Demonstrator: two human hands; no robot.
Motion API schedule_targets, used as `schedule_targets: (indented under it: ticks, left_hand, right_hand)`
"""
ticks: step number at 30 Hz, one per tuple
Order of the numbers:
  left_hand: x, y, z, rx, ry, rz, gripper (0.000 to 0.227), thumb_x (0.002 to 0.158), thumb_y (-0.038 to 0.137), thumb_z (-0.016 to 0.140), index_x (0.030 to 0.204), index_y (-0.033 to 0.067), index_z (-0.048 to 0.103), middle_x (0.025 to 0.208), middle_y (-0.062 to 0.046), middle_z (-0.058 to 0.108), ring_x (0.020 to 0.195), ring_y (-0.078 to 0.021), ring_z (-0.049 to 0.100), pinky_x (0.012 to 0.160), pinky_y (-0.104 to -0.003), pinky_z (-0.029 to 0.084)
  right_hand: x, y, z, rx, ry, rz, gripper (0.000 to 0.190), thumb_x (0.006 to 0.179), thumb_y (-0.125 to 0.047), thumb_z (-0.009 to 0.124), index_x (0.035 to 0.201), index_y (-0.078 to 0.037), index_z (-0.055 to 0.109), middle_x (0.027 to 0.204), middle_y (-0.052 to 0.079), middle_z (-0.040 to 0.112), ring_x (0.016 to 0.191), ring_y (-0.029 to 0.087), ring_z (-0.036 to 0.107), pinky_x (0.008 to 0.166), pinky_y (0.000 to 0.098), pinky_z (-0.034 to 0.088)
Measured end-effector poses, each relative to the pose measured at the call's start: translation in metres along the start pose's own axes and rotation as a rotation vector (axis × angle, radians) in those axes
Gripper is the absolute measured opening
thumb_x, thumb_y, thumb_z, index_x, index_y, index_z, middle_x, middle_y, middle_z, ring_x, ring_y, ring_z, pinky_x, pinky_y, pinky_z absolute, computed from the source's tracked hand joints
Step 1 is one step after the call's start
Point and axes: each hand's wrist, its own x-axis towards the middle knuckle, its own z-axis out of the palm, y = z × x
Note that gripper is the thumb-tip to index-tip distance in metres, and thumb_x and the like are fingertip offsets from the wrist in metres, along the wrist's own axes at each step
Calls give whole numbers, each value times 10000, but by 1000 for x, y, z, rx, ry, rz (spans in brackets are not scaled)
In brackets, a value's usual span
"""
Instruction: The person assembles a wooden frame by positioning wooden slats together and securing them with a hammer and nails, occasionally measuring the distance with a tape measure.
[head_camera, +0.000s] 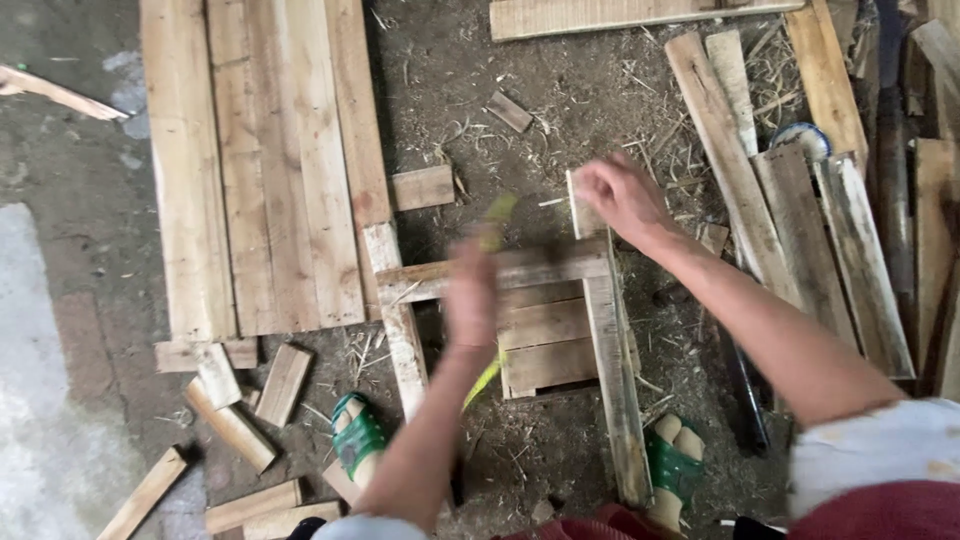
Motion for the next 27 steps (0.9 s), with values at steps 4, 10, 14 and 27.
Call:
schedule_targets:
  ticks: [4, 10, 14, 27]
  left_hand:
    - [-28, -268, 23, 532, 407, -517, 407, 1030, 70, 389, 1329, 237, 610, 1011, 19, 600, 808, -89, 598, 722, -241, 472]
    - [-105, -367, -2, 715, 461, -939, 278, 957, 265, 649, 1197, 403, 678, 1256, 4, 473, 1058, -267, 519, 741, -464, 463]
    - [-86, -408, 122, 1469, 445, -731, 407, 933, 109, 591, 1332, 91, 672, 1211, -203, 598, 958, -209, 640, 642, -378, 439]
    - [13, -2, 143, 177, -235, 197, 865, 717, 422, 855, 1467, 304, 441, 1314, -2, 453, 1277, -254, 460, 1211, -520, 260]
  right_hand:
    - [-47, -39, -24, -272, -329, -26, 446, 906, -463, 740, 1280, -241, 642, 1233, 73, 585, 1136, 282, 616, 909, 430, 577]
    - [-60, -17, -4, -604, -344, -203, 734, 760, -631, 781, 1321, -199, 590, 1280, 35, 559, 1231, 264, 548, 977, 434, 545]
    - [-56, -19, -7, -585, -353, -213, 867, 701, -714, 771, 1366, -189, 585, 1290, 42, 571, 1238, 281, 563, 951, 454, 583]
    - [-22, -46, -24, -22, -251, 203, 644, 1041, -528, 365, 1640, -366, 194, 1562, 203, 432, 1367, 445, 490, 1089, 559, 440]
